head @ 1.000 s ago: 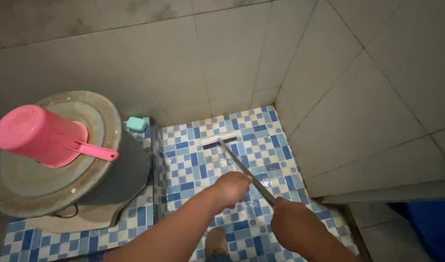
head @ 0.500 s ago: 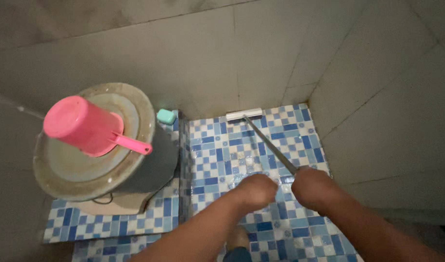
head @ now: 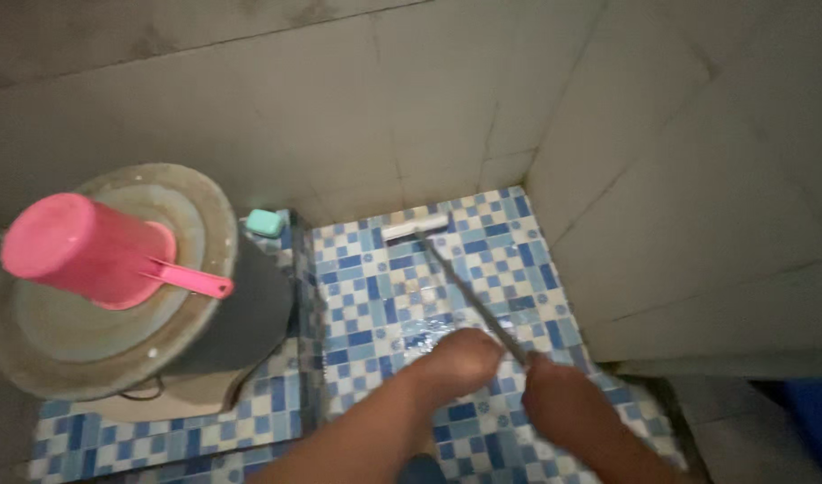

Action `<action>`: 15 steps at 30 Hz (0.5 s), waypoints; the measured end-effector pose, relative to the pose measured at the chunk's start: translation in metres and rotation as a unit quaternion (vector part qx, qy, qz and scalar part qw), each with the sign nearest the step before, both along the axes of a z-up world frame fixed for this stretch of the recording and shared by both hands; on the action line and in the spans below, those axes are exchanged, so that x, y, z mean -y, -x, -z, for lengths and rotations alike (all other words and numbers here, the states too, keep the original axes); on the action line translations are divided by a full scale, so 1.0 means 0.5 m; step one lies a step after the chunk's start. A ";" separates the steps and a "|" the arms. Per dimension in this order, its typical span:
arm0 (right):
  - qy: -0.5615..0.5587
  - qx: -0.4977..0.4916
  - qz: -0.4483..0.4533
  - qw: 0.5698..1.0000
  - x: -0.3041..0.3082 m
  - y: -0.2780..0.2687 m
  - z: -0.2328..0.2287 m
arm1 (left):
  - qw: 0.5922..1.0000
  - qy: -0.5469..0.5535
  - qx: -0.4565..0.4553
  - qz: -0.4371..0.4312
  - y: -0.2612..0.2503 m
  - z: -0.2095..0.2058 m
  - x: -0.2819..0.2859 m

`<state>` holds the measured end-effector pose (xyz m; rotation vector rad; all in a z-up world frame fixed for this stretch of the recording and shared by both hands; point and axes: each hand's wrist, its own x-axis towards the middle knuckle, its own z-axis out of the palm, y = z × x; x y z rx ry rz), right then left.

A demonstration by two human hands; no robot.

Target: The person uses a squeegee to push water across a tiled floor in a small room. They repeatedly move the squeegee back and forth to clear water from the surface. The person then picks up a pink cup and scoops water from a bucket.

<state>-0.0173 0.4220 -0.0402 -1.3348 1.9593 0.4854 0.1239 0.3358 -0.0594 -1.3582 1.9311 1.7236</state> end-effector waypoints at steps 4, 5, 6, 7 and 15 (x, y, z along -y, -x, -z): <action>0.002 0.007 -0.016 1.000 0.102 -0.018 -0.006 | 0.952 0.212 0.016 0.221 -0.003 0.020 0.020; -0.019 0.017 -0.003 1.000 0.121 -0.025 -0.016 | 0.982 0.135 0.028 0.128 -0.010 0.012 0.027; -0.005 0.020 -0.007 1.000 0.132 -0.047 -0.023 | 0.996 0.058 0.041 0.046 -0.019 0.000 0.042; 0.009 0.023 -0.012 1.000 0.141 -0.070 -0.030 | 0.998 0.034 0.038 0.028 -0.033 -0.015 0.058; -0.064 0.091 0.039 0.993 0.178 -0.137 -0.105 | 0.975 -0.128 0.078 -0.166 -0.052 -0.079 0.155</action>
